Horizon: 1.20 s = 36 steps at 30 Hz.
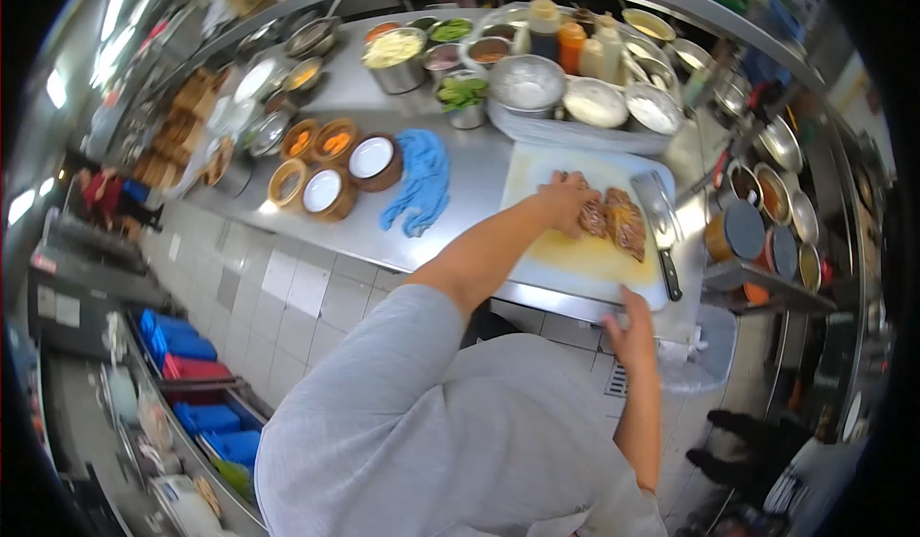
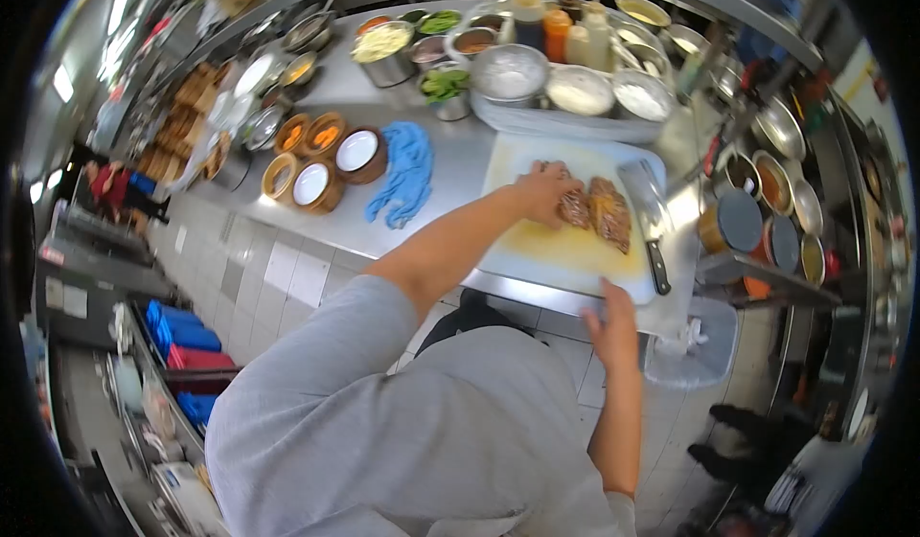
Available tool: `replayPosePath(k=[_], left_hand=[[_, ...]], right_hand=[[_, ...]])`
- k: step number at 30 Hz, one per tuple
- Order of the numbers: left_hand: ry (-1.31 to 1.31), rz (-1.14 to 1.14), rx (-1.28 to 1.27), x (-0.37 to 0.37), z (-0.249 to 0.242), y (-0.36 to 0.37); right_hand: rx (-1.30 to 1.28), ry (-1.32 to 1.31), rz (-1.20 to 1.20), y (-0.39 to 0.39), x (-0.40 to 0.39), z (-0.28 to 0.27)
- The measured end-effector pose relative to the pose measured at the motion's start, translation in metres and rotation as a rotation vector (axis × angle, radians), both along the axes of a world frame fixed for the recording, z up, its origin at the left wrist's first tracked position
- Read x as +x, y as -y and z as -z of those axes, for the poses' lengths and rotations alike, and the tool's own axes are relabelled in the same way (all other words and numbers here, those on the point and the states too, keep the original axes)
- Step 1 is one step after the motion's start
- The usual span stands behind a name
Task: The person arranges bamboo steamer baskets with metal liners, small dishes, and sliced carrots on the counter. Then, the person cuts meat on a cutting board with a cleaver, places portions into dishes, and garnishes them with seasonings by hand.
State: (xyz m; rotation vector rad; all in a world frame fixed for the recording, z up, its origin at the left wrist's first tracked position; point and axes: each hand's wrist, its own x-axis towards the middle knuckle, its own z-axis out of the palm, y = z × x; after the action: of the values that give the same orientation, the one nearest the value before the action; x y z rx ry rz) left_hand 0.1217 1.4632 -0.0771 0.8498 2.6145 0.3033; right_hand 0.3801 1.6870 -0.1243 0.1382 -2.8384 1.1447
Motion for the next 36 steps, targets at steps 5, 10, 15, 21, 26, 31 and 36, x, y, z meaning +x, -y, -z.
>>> replayPosePath(k=[5, 10, 15, 21, 26, 31, 36], left_hand=[[0.030, -0.136, -0.025, 0.024, 0.001, -0.010], [0.011, -0.184, -0.103, 0.074, 0.012, 0.005], [0.159, -0.259, 0.179, 0.105, 0.004, 0.059], [0.645, -0.952, 1.372, 0.133, 0.059, 0.129], [1.211, -1.307, 1.569, 0.145, 0.049, 0.233], [1.181, -1.336, 1.757, 0.162, 0.042, 0.342], [1.150, -1.245, 2.148, 0.160, 0.041, 0.440]], right_hand=[[0.062, -0.100, 0.032, 0.072, -0.070, 0.006], [0.345, -0.202, 0.129, 0.114, -0.100, 0.008], [0.276, -0.143, -0.077, 0.125, -0.110, 0.014], [0.140, -0.208, -0.124, 0.191, -0.109, -0.002], [-0.083, 0.247, -0.195, 0.307, -0.102, -0.033], [-0.077, 0.506, -0.258, 0.409, -0.115, -0.057], [-0.484, 0.429, -0.277, 0.489, -0.126, -0.067]])
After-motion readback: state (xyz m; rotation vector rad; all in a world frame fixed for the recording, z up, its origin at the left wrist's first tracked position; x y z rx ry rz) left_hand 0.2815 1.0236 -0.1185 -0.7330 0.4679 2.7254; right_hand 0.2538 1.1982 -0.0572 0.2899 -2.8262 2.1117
